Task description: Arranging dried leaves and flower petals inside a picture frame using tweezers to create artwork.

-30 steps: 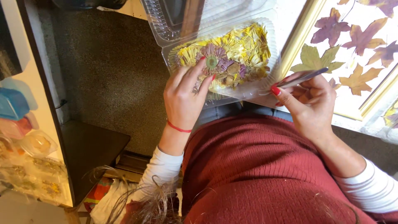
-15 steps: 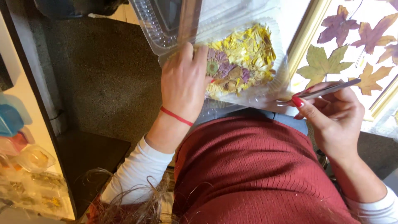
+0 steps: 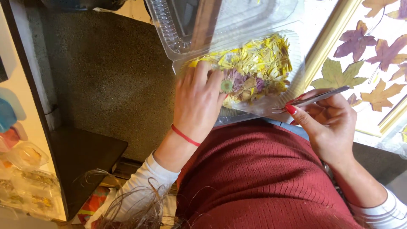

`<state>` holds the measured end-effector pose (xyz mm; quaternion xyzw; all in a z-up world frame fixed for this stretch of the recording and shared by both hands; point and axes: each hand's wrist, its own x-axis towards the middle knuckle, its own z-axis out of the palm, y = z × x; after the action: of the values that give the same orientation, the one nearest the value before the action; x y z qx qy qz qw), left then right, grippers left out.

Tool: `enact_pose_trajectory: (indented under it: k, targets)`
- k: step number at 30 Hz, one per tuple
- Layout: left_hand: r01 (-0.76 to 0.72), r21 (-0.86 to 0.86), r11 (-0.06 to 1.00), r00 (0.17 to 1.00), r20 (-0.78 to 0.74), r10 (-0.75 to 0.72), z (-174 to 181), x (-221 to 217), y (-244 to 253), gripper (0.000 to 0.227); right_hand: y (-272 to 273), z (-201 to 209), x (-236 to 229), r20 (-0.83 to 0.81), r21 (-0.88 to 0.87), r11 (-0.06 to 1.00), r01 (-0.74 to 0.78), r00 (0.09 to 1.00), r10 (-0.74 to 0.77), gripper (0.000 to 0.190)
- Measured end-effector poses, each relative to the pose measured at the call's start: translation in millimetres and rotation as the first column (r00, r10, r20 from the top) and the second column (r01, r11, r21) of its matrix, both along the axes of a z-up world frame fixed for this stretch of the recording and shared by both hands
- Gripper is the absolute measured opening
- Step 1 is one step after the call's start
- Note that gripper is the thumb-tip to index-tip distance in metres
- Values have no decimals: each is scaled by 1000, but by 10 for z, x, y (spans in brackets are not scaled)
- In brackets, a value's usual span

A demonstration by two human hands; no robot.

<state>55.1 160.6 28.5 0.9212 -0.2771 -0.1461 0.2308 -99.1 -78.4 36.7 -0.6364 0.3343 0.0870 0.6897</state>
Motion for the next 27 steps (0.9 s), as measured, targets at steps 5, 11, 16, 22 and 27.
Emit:
enact_pose_trajectory:
  k: [5,11,16,22,27]
  targets:
    - [42,41,998,996,-74,-39,32,-3,93,44,-19,17,68,-26,-53,998,-31,999,29,22]
    - [45,50,998,995,-89,-41,97,80,-1,55,-53,27,134,-9,-83,993,-83,997,82,22]
    - [20,21,1000,1000,2,-20,10,27,-67,58,-43,20,163,3,-88,991,-98,995,99,21]
    - [1,77,997,999,50,-4,0,35,-247,58,-10,-5,187,6,-35,997,-63,998,64,21]
    - [2,76,997,1000,-23,0,-29,37,-300,49,-28,8,211,2,-29,999,-43,999,43,22]
